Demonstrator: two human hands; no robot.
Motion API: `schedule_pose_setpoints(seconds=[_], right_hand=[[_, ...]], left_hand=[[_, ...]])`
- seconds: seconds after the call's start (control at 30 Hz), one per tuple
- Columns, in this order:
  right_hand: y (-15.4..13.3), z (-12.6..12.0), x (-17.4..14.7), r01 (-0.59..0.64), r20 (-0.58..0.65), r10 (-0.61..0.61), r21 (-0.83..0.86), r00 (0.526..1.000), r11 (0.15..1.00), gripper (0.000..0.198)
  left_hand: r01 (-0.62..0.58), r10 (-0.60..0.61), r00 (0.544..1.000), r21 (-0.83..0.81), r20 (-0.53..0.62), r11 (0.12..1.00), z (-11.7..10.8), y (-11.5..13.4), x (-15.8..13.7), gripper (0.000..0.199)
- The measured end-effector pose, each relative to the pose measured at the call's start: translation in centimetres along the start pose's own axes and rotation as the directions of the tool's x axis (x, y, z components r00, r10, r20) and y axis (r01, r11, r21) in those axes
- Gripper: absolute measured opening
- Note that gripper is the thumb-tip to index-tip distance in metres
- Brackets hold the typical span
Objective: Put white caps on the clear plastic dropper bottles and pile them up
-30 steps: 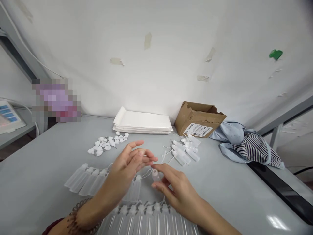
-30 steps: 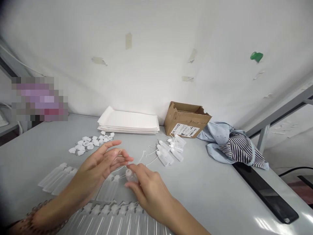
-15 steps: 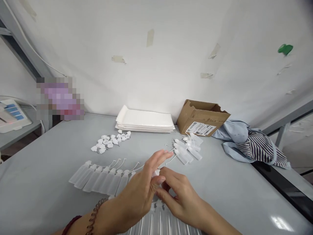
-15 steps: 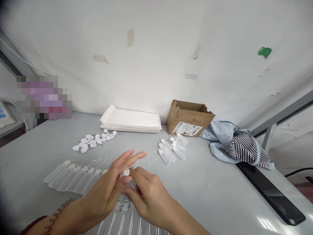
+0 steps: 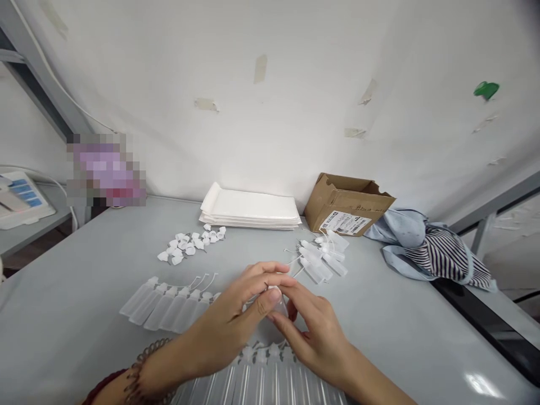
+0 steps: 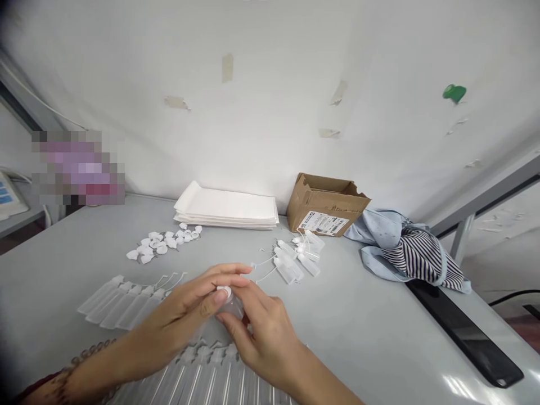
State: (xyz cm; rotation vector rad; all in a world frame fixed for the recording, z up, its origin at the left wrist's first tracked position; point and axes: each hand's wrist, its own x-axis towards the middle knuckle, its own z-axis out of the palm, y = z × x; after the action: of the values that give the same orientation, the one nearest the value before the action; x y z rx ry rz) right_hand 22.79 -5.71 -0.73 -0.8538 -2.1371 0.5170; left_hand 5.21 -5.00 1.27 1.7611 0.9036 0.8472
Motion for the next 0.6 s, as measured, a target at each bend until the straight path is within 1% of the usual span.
schedule_pose_setpoints(seconds=[0.1,0.2,0.27,0.37,0.47,0.6], right_hand=[[0.4,0.2,-0.2,0.008,0.001,-0.008,-0.061,1.0,0.998,0.032],[0.7,0.4,-0.1,0.024,-0.006,-0.025,-0.122,1.0,0.992,0.033],[0.8,0.4,-0.1,0.056,-0.031,-0.062,-0.186,0.998,0.981,0.028],[1.2,0.4,0.0,0.112,-0.058,-0.133,-0.281,0.989,0.953,0.024],[1.5,0.1,0.1,0.152,-0.035,-0.176,-0.352,0.984,0.924,0.024],[1.9,-0.6,0.3,0.216,0.012,-0.237,-0.46,0.971,0.861,0.027]], left_hand=[[0.067,-0.067,0.997,0.002,0.039,0.998,-0.6,0.4,0.3,0.032],[0.1,-0.102,0.995,0.06,0.016,0.993,-0.9,0.6,0.4,0.032],[0.137,-0.137,0.991,0.094,-0.006,0.986,-0.9,0.5,0.4,0.032],[0.187,-0.187,0.982,0.073,-0.012,0.98,-1.0,0.3,0.5,0.034],[0.167,-0.167,0.986,0.017,-0.012,0.986,-1.1,0.2,0.7,0.032],[0.115,-0.114,0.99,0.012,-0.084,0.993,-1.1,0.3,0.8,0.026]])
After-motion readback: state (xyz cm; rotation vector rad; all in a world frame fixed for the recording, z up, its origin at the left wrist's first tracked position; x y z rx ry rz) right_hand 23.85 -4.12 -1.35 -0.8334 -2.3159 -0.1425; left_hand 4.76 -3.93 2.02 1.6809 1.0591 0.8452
